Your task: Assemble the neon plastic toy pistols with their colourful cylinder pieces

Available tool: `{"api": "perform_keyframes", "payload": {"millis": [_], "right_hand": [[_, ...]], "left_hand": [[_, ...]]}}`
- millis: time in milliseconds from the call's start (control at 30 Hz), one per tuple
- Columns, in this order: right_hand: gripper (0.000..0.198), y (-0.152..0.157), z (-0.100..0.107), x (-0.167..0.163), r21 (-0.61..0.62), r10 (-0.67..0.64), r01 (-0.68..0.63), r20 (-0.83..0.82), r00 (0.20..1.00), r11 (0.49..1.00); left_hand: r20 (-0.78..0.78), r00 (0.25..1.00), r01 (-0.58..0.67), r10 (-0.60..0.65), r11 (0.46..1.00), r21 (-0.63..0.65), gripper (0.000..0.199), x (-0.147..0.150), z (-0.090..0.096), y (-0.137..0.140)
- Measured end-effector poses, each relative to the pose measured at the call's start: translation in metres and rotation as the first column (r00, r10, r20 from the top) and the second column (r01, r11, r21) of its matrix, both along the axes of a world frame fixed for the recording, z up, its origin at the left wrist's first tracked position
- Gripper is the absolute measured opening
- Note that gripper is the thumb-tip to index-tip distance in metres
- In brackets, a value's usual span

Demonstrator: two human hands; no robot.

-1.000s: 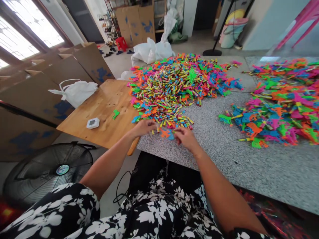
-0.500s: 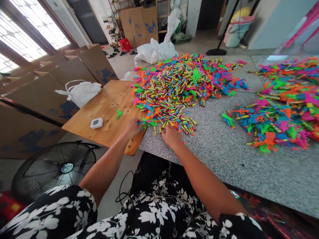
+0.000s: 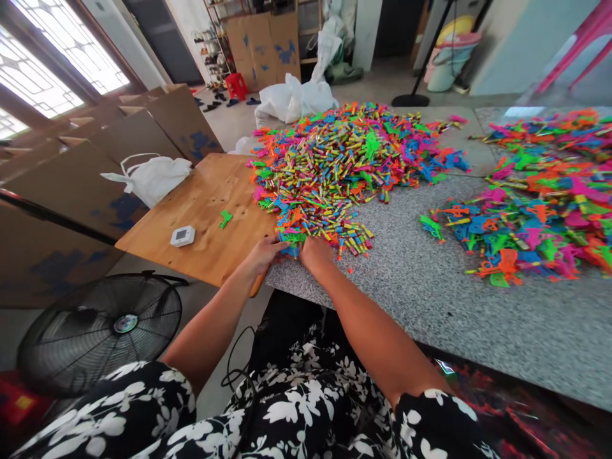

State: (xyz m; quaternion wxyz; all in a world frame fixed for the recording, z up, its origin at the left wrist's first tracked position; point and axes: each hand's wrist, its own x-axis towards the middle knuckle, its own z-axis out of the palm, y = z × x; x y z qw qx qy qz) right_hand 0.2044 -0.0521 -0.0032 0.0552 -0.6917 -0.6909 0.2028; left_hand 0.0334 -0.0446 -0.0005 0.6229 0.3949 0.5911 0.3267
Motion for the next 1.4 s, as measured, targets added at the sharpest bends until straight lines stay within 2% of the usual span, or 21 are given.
{"api": "perform_keyframes", "payload": {"millis": [100,200,267,367,433,500,567,633,667,733,867,933,1000,1100,1167,1200,1233,1333,1400], "right_hand": [[0.038,0.001,0.004,-0.002,-0.057,0.050,-0.052,-0.031,0.998,0.997],[0.039,0.001,0.003,-0.005,-0.027,0.055,-0.056,-0.044,0.998,0.998],[0.037,0.002,0.000,-0.008,0.001,0.036,-0.036,-0.061,0.997,0.999],[0.027,0.002,-0.006,-0.009,0.022,-0.078,0.083,-0.159,0.984,0.996],[0.019,0.000,-0.010,-0.006,0.024,-0.162,0.178,-0.315,0.935,0.984],[0.011,-0.006,-0.013,-0.004,-0.030,-0.199,0.221,-0.559,0.805,0.975],[0.010,-0.014,-0.017,-0.003,-0.112,-0.207,0.196,-0.785,0.583,0.974],[0.015,-0.022,-0.019,-0.003,-0.150,-0.200,0.159,-0.905,0.375,0.976],[0.017,-0.026,-0.020,-0.003,-0.145,-0.187,0.152,-0.931,0.313,0.978],[0.022,-0.030,-0.020,-0.002,-0.116,-0.157,0.163,-0.951,0.267,0.980],[0.028,-0.033,-0.018,0.005,-0.082,-0.135,0.194,-0.951,0.280,0.978],[0.028,-0.033,-0.016,0.006,-0.084,-0.132,0.201,-0.961,0.244,0.976],[0.030,-0.032,-0.015,0.005,-0.112,-0.148,0.220,-0.977,0.153,0.969],[0.037,-0.032,-0.012,0.001,-0.204,-0.195,0.266,-0.979,-0.059,0.942],[0.037,-0.032,-0.011,0.000,-0.247,-0.213,0.281,-0.966,-0.143,0.927],[0.036,-0.033,-0.011,0.001,-0.247,-0.214,0.290,-0.967,-0.141,0.925],[0.034,-0.033,-0.011,0.002,-0.226,-0.204,0.311,-0.974,-0.102,0.923],[0.029,-0.034,-0.014,0.009,-0.079,-0.151,0.377,-0.975,0.166,0.923],[0.028,-0.034,-0.016,0.015,0.004,-0.122,0.353,-0.934,0.335,0.936]], "left_hand": [[0.070,0.997,-0.042,0.039,0.999,0.029,0.032,0.000,0.000,0.002],[0.142,0.975,-0.185,0.174,0.980,0.068,0.025,-0.002,-0.003,0.005],[0.228,0.937,-0.281,0.264,0.959,0.046,0.022,-0.001,-0.005,0.007],[0.358,0.869,-0.368,0.342,0.930,0.005,0.022,0.004,-0.006,0.008],[0.400,0.836,-0.412,0.375,0.911,0.006,0.024,0.009,-0.007,0.007],[0.418,0.818,-0.439,0.394,0.898,0.012,0.028,0.017,-0.009,0.007],[0.433,0.808,-0.455,0.400,0.890,0.027,0.030,0.025,-0.010,0.006],[0.454,0.801,-0.462,0.391,0.885,0.052,0.033,0.034,-0.010,0.005],[0.465,0.797,-0.464,0.386,0.884,0.061,0.034,0.038,-0.010,0.005],[0.488,0.789,-0.458,0.374,0.887,0.061,0.037,0.045,-0.008,0.004],[0.517,0.774,-0.446,0.367,0.894,0.032,0.039,0.053,-0.004,0.001],[0.515,0.777,-0.438,0.361,0.898,0.032,0.038,0.058,-0.001,-0.002],[0.518,0.786,-0.425,0.337,0.903,0.058,0.038,0.063,0.000,-0.005],[0.545,0.787,-0.424,0.288,0.895,0.139,0.040,0.072,0.002,-0.009],[0.563,0.782,-0.430,0.267,0.885,0.178,0.041,0.076,0.004,-0.010],[0.564,0.783,-0.433,0.264,0.882,0.188,0.041,0.077,0.005,-0.009],[0.557,0.787,-0.433,0.266,0.881,0.192,0.040,0.077,0.007,-0.008],[0.505,0.814,-0.430,0.286,0.882,0.195,0.039,0.077,0.012,-0.004],[0.480,0.830,-0.423,0.286,0.883,0.205,0.037,0.077,0.016,-0.004]]}}
